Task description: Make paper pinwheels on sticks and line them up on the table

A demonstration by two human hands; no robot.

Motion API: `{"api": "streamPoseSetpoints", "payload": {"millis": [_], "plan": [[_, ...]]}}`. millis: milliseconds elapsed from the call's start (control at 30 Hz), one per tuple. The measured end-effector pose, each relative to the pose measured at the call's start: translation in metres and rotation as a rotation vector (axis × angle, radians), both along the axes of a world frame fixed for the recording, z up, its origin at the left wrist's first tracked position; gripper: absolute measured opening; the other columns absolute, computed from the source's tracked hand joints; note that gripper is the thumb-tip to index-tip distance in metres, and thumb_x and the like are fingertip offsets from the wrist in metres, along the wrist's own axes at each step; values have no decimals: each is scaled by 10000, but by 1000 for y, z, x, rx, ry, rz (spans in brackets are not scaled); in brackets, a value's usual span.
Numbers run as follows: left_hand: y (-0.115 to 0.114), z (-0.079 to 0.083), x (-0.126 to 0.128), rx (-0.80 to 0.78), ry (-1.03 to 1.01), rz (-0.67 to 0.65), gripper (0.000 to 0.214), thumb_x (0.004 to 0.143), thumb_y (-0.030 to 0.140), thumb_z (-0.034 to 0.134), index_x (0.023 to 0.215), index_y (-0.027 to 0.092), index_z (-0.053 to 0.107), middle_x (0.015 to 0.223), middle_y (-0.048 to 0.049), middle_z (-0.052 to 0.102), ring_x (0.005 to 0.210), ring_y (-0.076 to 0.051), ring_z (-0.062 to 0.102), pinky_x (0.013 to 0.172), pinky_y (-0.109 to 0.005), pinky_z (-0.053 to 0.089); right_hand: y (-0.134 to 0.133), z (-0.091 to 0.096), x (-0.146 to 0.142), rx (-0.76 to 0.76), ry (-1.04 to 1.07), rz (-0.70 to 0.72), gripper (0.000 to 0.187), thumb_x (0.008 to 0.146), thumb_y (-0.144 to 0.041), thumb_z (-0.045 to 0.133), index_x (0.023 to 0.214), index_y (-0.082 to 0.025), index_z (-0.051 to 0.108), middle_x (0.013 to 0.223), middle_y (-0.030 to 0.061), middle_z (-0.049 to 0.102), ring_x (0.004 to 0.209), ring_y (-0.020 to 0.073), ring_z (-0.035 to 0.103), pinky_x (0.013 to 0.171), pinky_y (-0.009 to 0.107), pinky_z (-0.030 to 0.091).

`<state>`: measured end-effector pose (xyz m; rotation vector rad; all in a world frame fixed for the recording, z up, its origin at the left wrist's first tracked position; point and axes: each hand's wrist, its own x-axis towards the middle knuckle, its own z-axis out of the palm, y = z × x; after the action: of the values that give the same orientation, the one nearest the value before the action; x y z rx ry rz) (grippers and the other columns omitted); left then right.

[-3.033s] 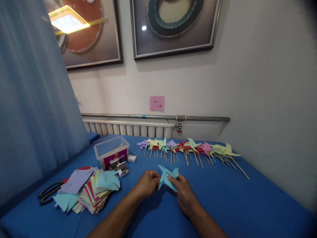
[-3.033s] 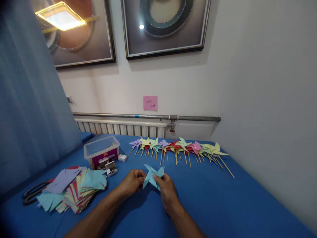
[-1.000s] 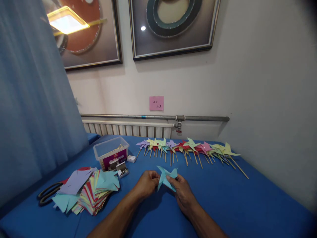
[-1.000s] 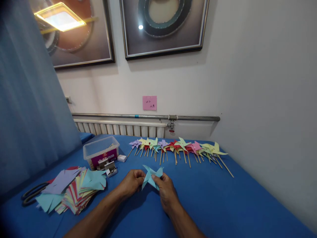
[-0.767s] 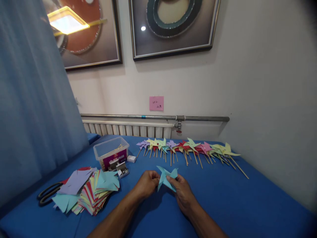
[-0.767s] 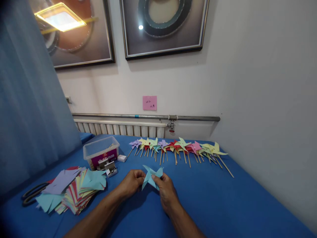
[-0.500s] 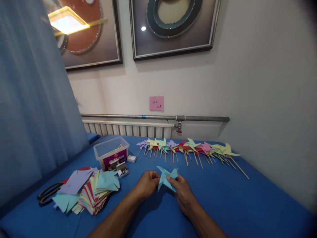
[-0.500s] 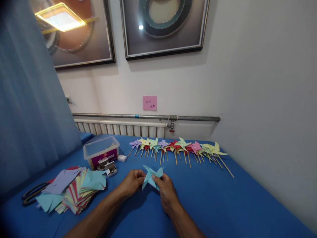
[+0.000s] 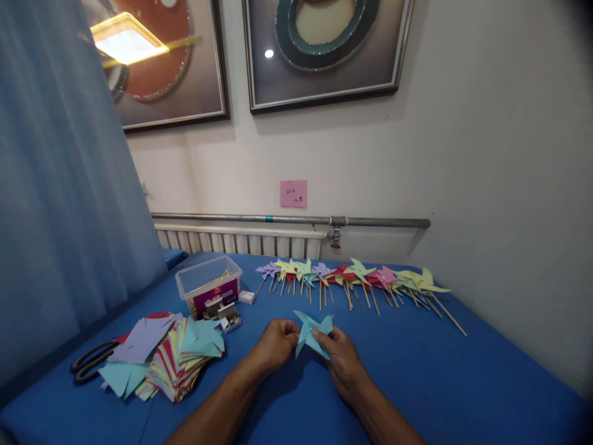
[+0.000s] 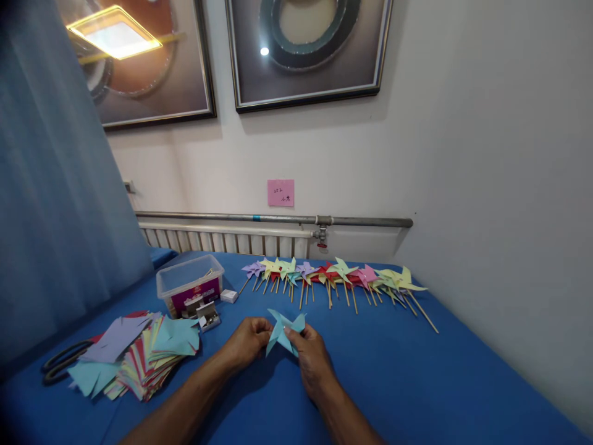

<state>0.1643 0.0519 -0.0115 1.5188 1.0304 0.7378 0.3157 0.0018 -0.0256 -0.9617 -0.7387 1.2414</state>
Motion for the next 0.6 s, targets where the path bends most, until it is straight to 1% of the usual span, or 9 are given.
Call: {"api": "streamPoseSetpoints", "payload": {"millis": [200, 367, 600], "plan": [[1, -4, 0, 16, -15, 5, 67, 722, 238, 600, 698, 175, 596, 526, 54, 523, 459, -97, 415, 484, -231, 309, 0, -3, 1, 4, -12, -2, 362, 582, -409, 931, 813, -187, 762, 790, 55, 800, 760, 266, 730, 703, 343, 531], [1, -5, 0, 27, -8, 0, 60, 732, 225, 582, 707, 175, 603, 523, 56, 515, 462, -98, 410, 483, -232, 303, 2, -5, 2, -1, -8, -5, 332, 594, -374, 926, 819, -182, 775, 776, 48, 798, 763, 260, 728, 697, 333, 522], [1, -5, 1, 22, -6, -2, 45, 744, 199, 578, 716, 171, 599, 516, 65, 498, 451, -93, 391, 484, -231, 302, 2, -5, 2, -13, -6, 3, 337, 594, -394, 925, 801, -189, 756, 745, 42, 785, 752, 260, 718, 691, 334, 508]]}}
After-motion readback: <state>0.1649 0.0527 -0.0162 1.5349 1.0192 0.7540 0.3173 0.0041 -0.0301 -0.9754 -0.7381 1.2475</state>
